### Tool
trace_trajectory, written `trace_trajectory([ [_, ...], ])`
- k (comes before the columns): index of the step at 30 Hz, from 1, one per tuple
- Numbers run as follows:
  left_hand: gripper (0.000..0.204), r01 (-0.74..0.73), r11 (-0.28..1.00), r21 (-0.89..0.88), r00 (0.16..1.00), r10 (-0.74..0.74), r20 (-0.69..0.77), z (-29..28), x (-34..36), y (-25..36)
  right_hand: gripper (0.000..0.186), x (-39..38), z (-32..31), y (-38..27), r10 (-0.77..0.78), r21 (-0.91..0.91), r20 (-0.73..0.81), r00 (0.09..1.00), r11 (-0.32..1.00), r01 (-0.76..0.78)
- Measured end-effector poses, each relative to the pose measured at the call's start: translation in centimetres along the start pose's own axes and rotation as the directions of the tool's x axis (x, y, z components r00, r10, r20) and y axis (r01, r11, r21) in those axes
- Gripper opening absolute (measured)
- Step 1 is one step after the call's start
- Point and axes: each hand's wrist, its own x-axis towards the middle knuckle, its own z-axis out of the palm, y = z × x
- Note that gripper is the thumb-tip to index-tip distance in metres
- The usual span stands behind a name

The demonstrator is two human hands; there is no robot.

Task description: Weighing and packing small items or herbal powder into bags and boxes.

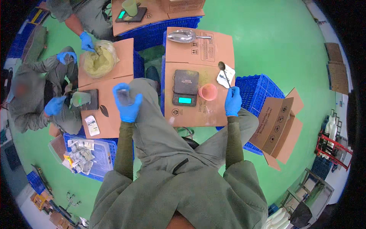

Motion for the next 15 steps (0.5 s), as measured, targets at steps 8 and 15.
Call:
trace_trajectory([
  [8, 0.051, -0.014, 0.978, 0.210, 0.996, -0.004, 0.086, -1.1, -3.3, 3.2, 0.027, -3.3, -3.2, -4.1, 0.137, 0.389, -0.136, 0.981, 0.918, -0.074],
  [15, 0.049, 0.090, 0.990, 0.109, 0.806, -0.137, 0.576, 7.0, -8.4, 6.1, 0.065, -6.5, 0.4, -6.0, -0.143, 0.218, -0.103, 0.984, 0.962, 0.163],
])
